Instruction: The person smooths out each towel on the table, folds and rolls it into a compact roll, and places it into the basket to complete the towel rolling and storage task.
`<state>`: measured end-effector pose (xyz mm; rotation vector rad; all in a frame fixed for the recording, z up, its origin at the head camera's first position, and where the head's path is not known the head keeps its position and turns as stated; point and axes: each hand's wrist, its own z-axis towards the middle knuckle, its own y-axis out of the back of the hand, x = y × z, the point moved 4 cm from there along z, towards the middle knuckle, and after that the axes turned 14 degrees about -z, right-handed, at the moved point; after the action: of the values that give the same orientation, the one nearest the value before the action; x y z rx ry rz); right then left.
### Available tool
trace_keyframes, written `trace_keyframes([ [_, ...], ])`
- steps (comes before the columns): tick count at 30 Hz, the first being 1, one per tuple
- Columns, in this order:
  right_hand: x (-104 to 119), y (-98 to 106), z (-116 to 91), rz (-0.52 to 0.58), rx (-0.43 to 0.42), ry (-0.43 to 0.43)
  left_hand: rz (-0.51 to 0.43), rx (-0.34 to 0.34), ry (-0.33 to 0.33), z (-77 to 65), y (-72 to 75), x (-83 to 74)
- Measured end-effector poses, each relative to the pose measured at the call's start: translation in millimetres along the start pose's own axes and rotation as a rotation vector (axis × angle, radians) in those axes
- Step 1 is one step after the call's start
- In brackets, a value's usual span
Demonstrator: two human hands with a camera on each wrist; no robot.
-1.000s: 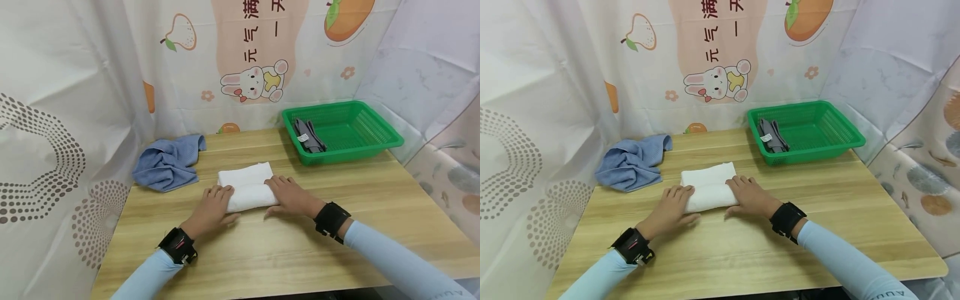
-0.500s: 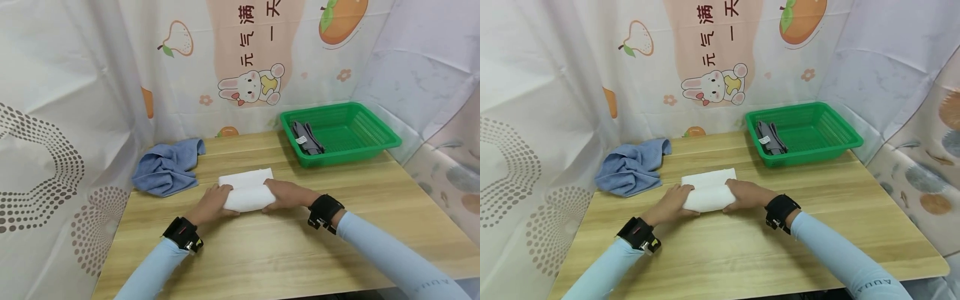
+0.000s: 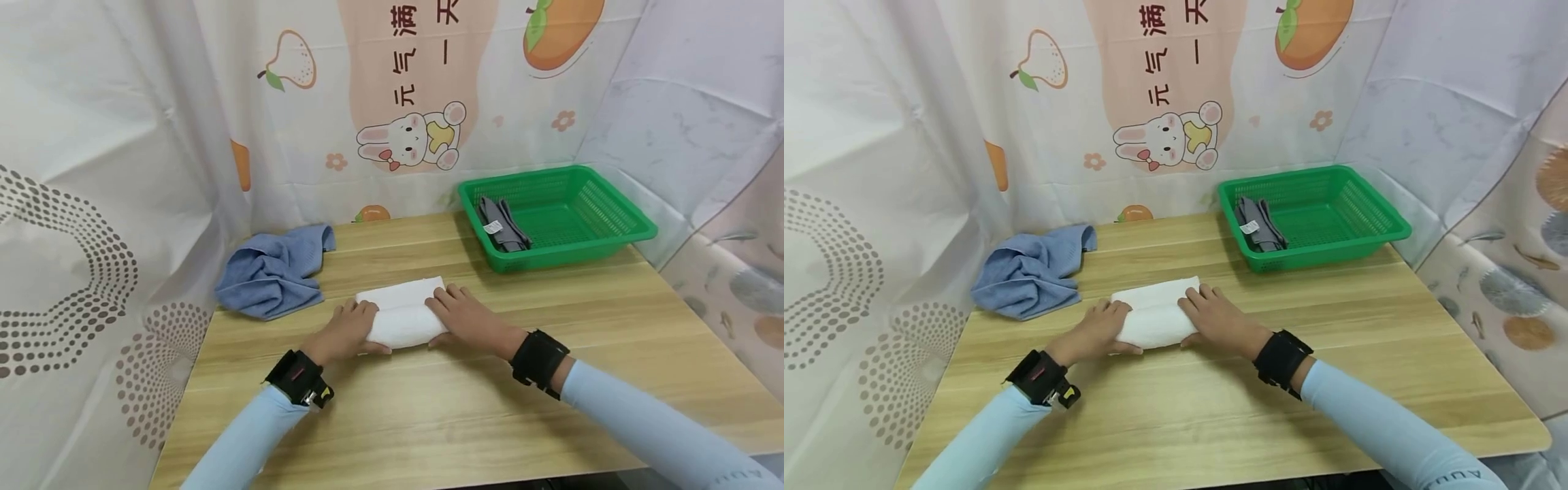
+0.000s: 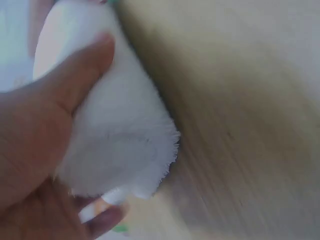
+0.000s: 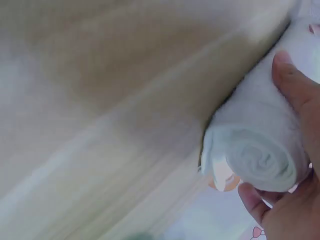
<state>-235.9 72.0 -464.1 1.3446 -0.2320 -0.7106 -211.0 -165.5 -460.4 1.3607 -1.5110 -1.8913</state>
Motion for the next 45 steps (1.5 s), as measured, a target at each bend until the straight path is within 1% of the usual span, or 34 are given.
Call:
trace_keyframes([
  [4,-0.7,-0.9,2.4,0.004,0.042,-0.011,0.308,-0.169,-0.167,-4.5,-8.2,-15.6],
  [6,-0.4,-1.2,3.9,0.012,0.063,-0.008,0.394,-0.236,-0.228,-6.2,-13.2,-20.4],
  [7,0.1,-1.1,4.7,0.023,0.069,-0.004,0.421,-0.257,-0.246,-6.9,-15.6,-21.1],
  [8,0.4,-1.2,5.5,0.033,0.074,0.0,0.433,-0.274,-0.25,-7.0,-17.3,-21.1],
  [10,0.1,-0.6,7.0,0.063,0.089,0.006,0.422,-0.294,-0.241,-5.8,-18.6,-19.2],
  [12,-1.8,0.0,8.3,0.103,0.105,0.007,0.397,-0.298,-0.233,-2.7,-18.1,-16.4],
  [14,-5.6,0.2,10.5,0.181,0.147,0.007,0.346,-0.286,-0.22,1.5,-16.3,-13.1],
  [16,-10.5,-0.3,14.4,0.296,0.199,0.009,0.274,-0.264,-0.205,5.4,-13.6,-8.7],
  [19,-18.5,-3.4,21.4,0.521,0.299,0.004,0.176,-0.199,-0.167,10.5,-9.2,-1.9],
  [22,-25.1,-5.9,24.9,0.737,0.423,-0.032,0.065,-0.102,-0.13,14.6,-5.2,1.9],
  [24,-27.9,-8.1,24.8,0.832,0.51,-0.061,0.007,-0.035,-0.096,16.7,-2.6,1.8],
  [25,-28.7,-8.5,24.3,0.864,0.543,-0.077,-0.021,-0.014,-0.084,17.5,-1.1,0.6],
  [26,-29.1,-8.6,24.0,0.885,0.571,-0.09,-0.036,0.0,-0.069,18.3,-0.5,-0.4],
  [27,-29.3,-9.0,23.6,0.9,0.592,-0.1,-0.022,0.0,-0.061,18.6,-0.9,-1.2],
  [28,-29.1,-9.6,23.5,0.911,0.604,-0.105,0.003,-0.013,-0.063,18.3,-0.7,-3.8],
  [29,-29.2,-10.4,23.4,0.916,0.613,-0.114,0.039,-0.042,-0.075,17.9,-1.9,-6.0],
  [33,-29.9,-10.7,24.0,0.923,0.617,-0.123,0.239,-0.179,-0.177,14.3,-8.6,-16.4],
  [34,-30.2,-10.1,24.0,0.926,0.609,-0.125,0.272,-0.211,-0.201,13.7,-9.3,-18.5],
  [36,-29.4,-8.8,23.6,0.93,0.578,-0.119,0.318,-0.241,-0.23,13.6,-11.2,-19.5],
  [37,-28.0,-7.4,22.8,0.919,0.544,-0.11,0.323,-0.252,-0.237,13.8,-11.6,-19.2],
  [38,-25.7,-4.7,21.6,0.884,0.5,-0.102,0.321,-0.259,-0.241,13.6,-11.6,-19.1],
  [39,-22.6,-1.9,19.6,0.831,0.442,-0.092,0.316,-0.261,-0.243,13.6,-11.7,-19.0],
  [40,-18.3,1.4,17.4,0.747,0.376,-0.08,0.304,-0.26,-0.245,13.4,-11.6,-19.1],
  [42,-8.5,7.0,12.8,0.521,0.235,-0.064,0.27,-0.251,-0.242,12.5,-11.0,-19.3],
  [43,-2.9,10.4,10.4,0.403,0.177,-0.064,0.256,-0.241,-0.23,12.4,-10.8,-18.6],
  [45,8.7,13.9,6.2,0.223,0.109,-0.067,0.235,-0.217,-0.198,12.4,-9.8,-17.1],
])
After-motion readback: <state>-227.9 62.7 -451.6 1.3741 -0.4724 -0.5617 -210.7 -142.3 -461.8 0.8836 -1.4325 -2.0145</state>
